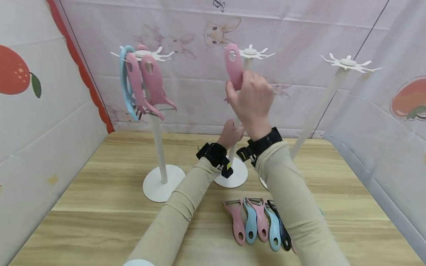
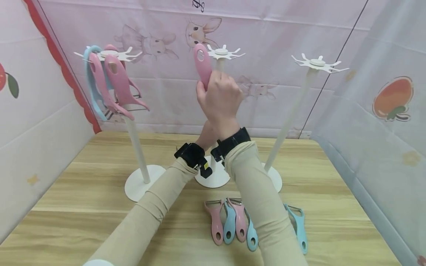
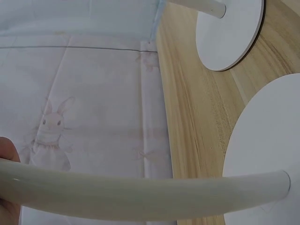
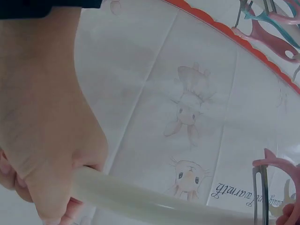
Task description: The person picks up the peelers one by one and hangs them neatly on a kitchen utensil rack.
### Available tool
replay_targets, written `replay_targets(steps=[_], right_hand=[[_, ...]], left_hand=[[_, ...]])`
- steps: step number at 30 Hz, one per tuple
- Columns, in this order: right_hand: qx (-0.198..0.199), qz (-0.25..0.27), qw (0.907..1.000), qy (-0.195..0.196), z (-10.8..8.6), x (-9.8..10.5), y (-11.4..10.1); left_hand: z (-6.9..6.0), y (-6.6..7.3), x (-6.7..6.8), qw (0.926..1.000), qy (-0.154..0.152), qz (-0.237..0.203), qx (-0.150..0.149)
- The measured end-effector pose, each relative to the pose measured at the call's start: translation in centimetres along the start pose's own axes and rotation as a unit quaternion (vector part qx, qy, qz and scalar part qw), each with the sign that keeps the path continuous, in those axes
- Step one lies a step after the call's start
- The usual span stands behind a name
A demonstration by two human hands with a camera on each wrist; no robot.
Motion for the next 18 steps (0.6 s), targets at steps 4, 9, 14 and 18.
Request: replay_targets(steps=[4,9,14,18], right_hand=[[-0.017,-0.027,0.9993,-0.018,0.0,-0.4,0.0],[-0.019,-0.028,0.9989,-0.033,-0.3,-0.6,0.0],[0.011,-0.021,0.9992,-0.032,-1.6,-0.4,0.3],[0.046,-0.024,0.9985,-0.021,-3.1,-0.1,0.8]], left_hand=[[0.5,-1.2,0.0,0.9999,0.007,0.010,0.007],[0.2,-0.5,0.1,0.9998,0.005,0.015,0.010],[-0.2,0.5,-0.1,0.9994,0.012,0.032,-0.011],[0.6,-0.8,0.0,0.9946,0.023,0.091,-0.043]])
Point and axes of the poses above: each hand's wrist, its own z-axis towards the middle knuckle, its own x-axis out of the back of the hand, y = z × x, the point moved 1 cm from there along z, towards the middle knuckle, and after that the axes turned 5 degrees about -z, right-handed, at the moved point
